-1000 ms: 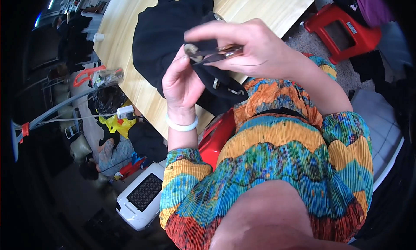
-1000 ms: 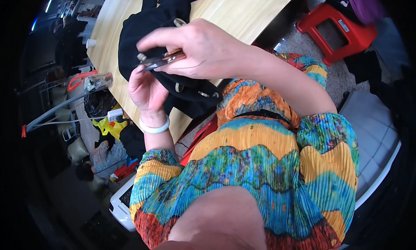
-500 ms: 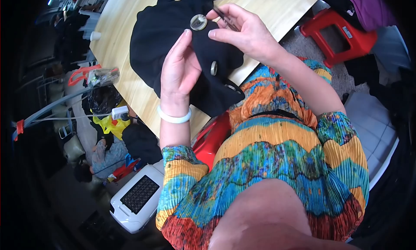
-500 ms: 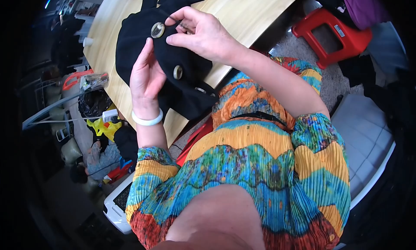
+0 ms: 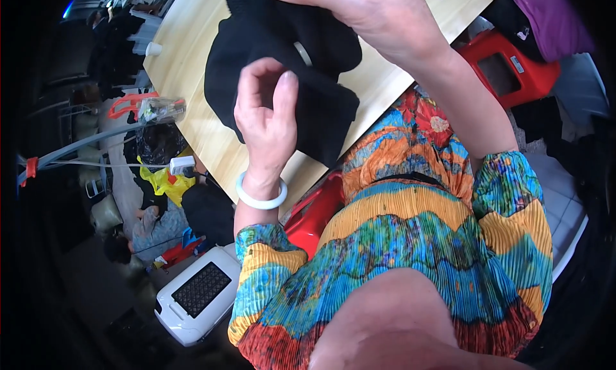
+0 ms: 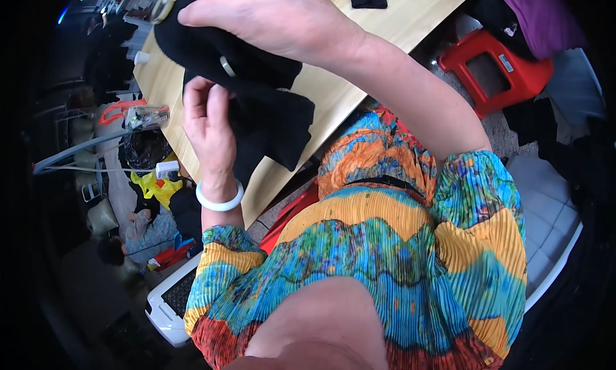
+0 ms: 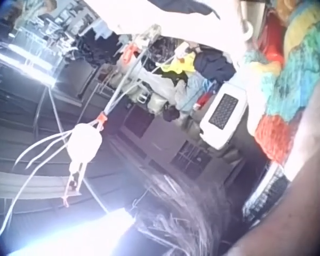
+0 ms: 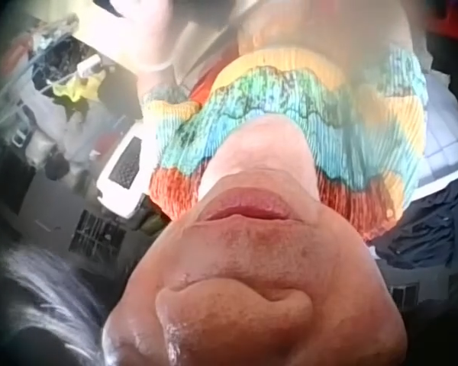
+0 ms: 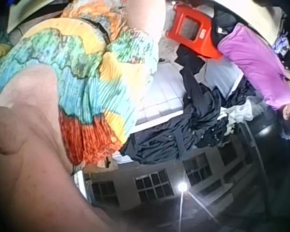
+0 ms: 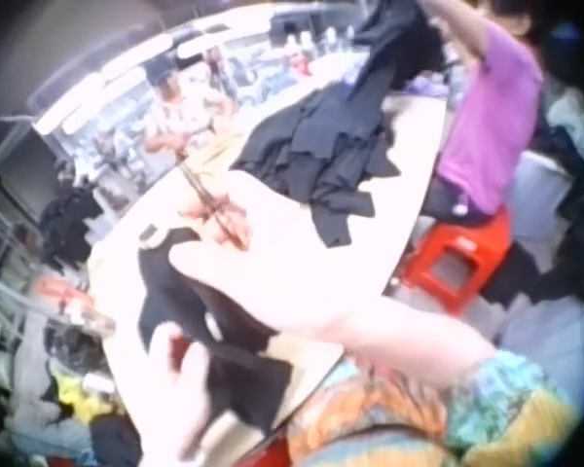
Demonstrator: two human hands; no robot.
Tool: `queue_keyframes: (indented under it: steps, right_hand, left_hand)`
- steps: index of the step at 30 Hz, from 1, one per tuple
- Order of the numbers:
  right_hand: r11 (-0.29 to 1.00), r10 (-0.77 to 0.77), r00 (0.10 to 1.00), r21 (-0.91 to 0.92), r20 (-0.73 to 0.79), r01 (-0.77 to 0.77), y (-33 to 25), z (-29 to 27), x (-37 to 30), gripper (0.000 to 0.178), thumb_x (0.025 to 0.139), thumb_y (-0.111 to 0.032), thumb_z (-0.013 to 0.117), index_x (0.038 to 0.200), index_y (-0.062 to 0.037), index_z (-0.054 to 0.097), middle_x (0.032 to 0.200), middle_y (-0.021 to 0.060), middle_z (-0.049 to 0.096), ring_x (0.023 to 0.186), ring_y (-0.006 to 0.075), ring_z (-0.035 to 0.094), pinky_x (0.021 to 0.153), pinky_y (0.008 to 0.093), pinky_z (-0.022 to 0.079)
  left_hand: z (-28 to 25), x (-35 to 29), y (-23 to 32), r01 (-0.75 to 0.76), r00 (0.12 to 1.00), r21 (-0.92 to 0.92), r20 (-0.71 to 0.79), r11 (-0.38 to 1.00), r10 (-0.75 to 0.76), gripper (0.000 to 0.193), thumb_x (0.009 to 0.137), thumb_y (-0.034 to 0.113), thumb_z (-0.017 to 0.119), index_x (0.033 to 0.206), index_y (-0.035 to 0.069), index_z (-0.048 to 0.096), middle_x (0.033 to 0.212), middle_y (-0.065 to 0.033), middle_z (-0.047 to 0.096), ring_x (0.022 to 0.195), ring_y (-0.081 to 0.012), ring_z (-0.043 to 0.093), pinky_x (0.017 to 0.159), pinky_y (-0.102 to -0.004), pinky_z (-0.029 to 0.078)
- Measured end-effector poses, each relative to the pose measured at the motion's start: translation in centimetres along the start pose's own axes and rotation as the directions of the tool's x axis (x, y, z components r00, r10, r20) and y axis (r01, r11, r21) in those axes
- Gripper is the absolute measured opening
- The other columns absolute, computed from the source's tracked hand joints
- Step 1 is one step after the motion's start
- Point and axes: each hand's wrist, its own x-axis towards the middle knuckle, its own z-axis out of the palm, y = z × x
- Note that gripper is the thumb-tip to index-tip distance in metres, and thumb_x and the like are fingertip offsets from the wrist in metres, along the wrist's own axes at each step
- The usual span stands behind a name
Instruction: Trimming loose threads from buttons on finished black garments using thread nippers.
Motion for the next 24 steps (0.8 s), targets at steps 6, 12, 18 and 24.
queue_keyframes:
  steps: [6,12,18,24]
  right_hand:
    - [0.776,-0.297,0.949,-0.553,0.101,0.302,-2.3,1.4,-0.8,0.032,0.077,-0.011,0.060,0.103,0.0011,0.048,0.088,0.0085,0.058,0.083,0.0107,0.054,0.073,0.0241,0.045]
    - [0.960,-0.133,0.991,-0.250,-0.025,0.123,-0.9,-1.5,1.4,0.021,0.076,-0.003,0.058,0.096,-0.0014,0.050,0.074,-0.0012,0.052,0.064,0.0036,0.047,0.060,0.0166,0.040]
    - [0.923,0.005,0.993,-0.381,-0.122,-0.051,2.2,-2.1,0.9,0.019,0.075,-0.005,0.061,0.091,-0.0040,0.051,0.063,-0.0054,0.047,0.057,0.0016,0.043,0.054,0.0154,0.036]
    - [0.976,-0.001,1.000,-0.220,-0.013,-0.002,4.0,-2.7,0.6,0.020,0.075,-0.004,0.061,0.092,-0.0038,0.050,0.066,-0.0042,0.047,0.059,0.0018,0.044,0.055,0.0158,0.036]
  left_hand:
    - [1.3,0.5,0.7,-0.183,0.983,0.074,0.027,0.980,0.181,0.045,0.070,0.005,0.065,0.105,-0.003,0.038,0.094,-0.0105,0.052,0.086,-0.0160,0.053,0.074,-0.0280,0.044]
    - [-2.4,-0.5,2.5,0.542,0.835,-0.701,0.513,0.463,-0.200,0.046,0.070,-0.008,0.045,0.116,-0.007,0.041,0.111,-0.0165,0.052,0.101,-0.0225,0.054,0.088,-0.0305,0.041]
    - [-2.3,-1.6,0.2,0.594,0.798,-0.595,0.519,0.542,-0.306,0.035,0.074,-0.008,0.045,0.109,-0.005,0.049,0.098,-0.0114,0.059,0.087,-0.0170,0.058,0.081,-0.0266,0.045]
    - [-1.4,-1.2,0.5,0.585,0.811,-0.688,0.490,0.429,-0.320,0.031,0.086,0.006,0.044,0.116,-0.002,0.041,0.112,-0.0109,0.050,0.103,-0.0166,0.050,0.087,-0.0271,0.042]
